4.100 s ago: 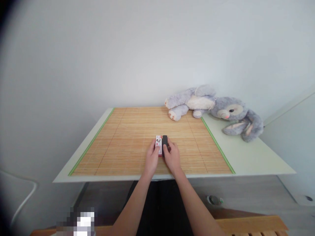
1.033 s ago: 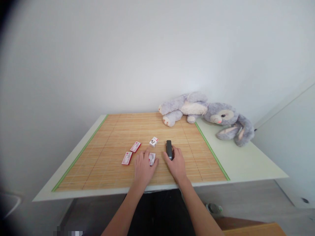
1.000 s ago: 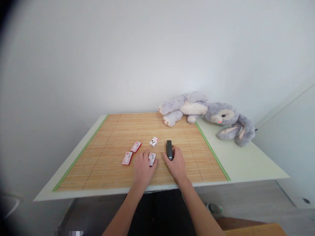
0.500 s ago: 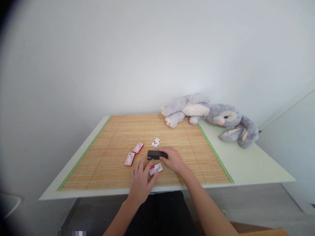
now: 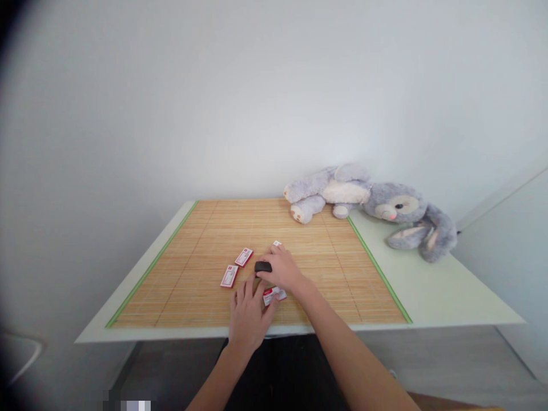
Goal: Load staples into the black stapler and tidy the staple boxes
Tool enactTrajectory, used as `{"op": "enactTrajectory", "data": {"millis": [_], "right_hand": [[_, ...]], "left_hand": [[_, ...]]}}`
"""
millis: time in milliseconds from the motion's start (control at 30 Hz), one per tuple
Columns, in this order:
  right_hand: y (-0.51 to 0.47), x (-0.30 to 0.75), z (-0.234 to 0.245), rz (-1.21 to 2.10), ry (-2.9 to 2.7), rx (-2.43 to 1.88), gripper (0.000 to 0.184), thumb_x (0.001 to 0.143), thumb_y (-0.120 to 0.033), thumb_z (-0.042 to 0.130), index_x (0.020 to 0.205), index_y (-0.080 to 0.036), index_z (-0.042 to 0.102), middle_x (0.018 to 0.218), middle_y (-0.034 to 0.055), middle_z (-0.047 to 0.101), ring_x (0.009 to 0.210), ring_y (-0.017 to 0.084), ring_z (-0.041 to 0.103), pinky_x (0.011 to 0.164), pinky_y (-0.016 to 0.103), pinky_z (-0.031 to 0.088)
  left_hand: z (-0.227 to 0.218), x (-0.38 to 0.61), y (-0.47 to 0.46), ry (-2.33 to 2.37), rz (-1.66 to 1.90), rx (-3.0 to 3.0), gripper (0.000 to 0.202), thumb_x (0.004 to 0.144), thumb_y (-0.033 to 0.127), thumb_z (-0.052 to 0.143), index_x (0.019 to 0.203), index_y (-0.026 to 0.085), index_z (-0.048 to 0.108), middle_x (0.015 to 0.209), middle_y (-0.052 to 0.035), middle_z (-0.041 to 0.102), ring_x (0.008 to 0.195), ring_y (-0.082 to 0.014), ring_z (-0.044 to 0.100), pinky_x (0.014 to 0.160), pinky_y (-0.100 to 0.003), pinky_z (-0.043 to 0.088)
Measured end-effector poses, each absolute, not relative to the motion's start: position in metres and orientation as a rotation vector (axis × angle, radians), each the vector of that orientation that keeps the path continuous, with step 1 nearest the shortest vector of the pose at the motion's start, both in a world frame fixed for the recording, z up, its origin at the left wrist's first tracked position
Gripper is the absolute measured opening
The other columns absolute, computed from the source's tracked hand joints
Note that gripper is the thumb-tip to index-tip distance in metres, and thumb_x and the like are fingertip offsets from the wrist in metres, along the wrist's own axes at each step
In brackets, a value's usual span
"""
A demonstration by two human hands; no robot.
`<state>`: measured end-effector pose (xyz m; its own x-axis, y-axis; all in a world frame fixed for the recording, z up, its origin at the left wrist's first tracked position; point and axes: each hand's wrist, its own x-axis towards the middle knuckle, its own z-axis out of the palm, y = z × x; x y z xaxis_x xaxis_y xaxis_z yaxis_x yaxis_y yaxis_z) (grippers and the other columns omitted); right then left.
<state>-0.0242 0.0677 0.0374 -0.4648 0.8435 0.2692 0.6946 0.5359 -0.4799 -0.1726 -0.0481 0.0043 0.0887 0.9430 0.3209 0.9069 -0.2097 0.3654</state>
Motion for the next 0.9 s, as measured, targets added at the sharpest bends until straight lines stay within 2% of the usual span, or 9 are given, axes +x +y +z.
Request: {"op": "enactTrajectory", "data": {"millis": [133, 333, 500, 600, 700, 800, 900], "right_hand": [[0.079, -0.028, 0.057, 0.421, -2.366, -1.167, 0.027, 0.079, -0.04, 0.09, 0.097, -0.023, 0.079, 0.106, 0.0065, 0.063, 0.106, 0.026, 0.053, 0.095, 0.04, 0.041], [0.076, 0.024, 0.1, 0.45, -2.336, -1.126, 0.03, 0.083, -0.039, 0.087, 0.11, -0.026, 0.079, 0.108, 0.0044, 0.064, 0.105, 0.023, 0.058, 0.096, 0.037, 0.045], [0.058, 0.077, 0.116, 0.521, -2.223, -1.292, 0.029, 0.086, -0.045, 0.081, 0.109, -0.027, 0.079, 0.108, 0.0046, 0.065, 0.106, 0.025, 0.061, 0.098, 0.04, 0.048], [0.051, 0.106, 0.109, 0.618, -2.152, -1.428, 0.033, 0.085, -0.049, 0.078, 0.11, -0.027, 0.08, 0.109, 0.007, 0.067, 0.105, 0.028, 0.062, 0.098, 0.043, 0.049], [0.048, 0.128, 0.091, 0.695, -2.06, -1.503, 0.038, 0.082, -0.051, 0.078, 0.11, -0.027, 0.08, 0.104, 0.0071, 0.067, 0.095, 0.026, 0.063, 0.087, 0.039, 0.052], [0.042, 0.137, 0.07, 0.751, -1.952, -1.518, 0.039, 0.081, -0.051, 0.078, 0.11, -0.027, 0.081, 0.098, 0.0057, 0.067, 0.091, 0.025, 0.062, 0.083, 0.038, 0.052], [0.03, 0.137, 0.053, 0.871, -1.759, -1.506, 0.053, 0.079, -0.052, 0.08, 0.125, -0.027, 0.075, 0.1, 0.0048, 0.068, 0.092, 0.024, 0.063, 0.081, 0.038, 0.053]], "left_hand": [[0.006, -0.172, -0.048, 1.951, 0.766, 2.267, 0.049, 0.099, 0.051, 0.058, 0.146, 0.036, 0.056, 0.156, -0.0087, 0.05, 0.136, -0.0367, 0.045, 0.111, -0.058, 0.035], [0.007, -0.172, -0.047, 1.94, 0.759, 2.264, 0.057, 0.098, 0.051, 0.059, 0.152, 0.036, 0.051, 0.162, -0.0098, 0.043, 0.139, -0.0391, 0.043, 0.111, -0.06, 0.035], [0.008, -0.173, -0.047, 1.921, 0.766, 2.272, 0.058, 0.098, 0.053, 0.059, 0.153, 0.038, 0.05, 0.162, -0.0092, 0.043, 0.14, -0.0387, 0.044, 0.109, -0.06, 0.037], [0.009, -0.173, -0.047, 1.921, 0.774, 2.264, 0.057, 0.097, 0.055, 0.06, 0.151, 0.039, 0.052, 0.162, -0.0087, 0.044, 0.139, -0.0384, 0.044, 0.109, -0.06, 0.037], [0.009, -0.173, -0.046, 1.917, 0.789, 2.247, 0.058, 0.096, 0.055, 0.062, 0.15, 0.038, 0.053, 0.161, -0.009, 0.045, 0.139, -0.0388, 0.045, 0.11, -0.061, 0.036], [0.01, -0.174, -0.043, 1.889, 0.8, 2.219, 0.057, 0.095, 0.054, 0.063, 0.149, 0.037, 0.054, 0.161, -0.0089, 0.044, 0.139, -0.0382, 0.045, 0.111, -0.06, 0.037], [0.009, -0.179, -0.042, 1.869, 0.848, 2.15, 0.053, 0.096, 0.048, 0.062, 0.147, 0.035, 0.054, 0.159, -0.0083, 0.046, 0.141, -0.0354, 0.044, 0.113, -0.057, 0.038]]}}
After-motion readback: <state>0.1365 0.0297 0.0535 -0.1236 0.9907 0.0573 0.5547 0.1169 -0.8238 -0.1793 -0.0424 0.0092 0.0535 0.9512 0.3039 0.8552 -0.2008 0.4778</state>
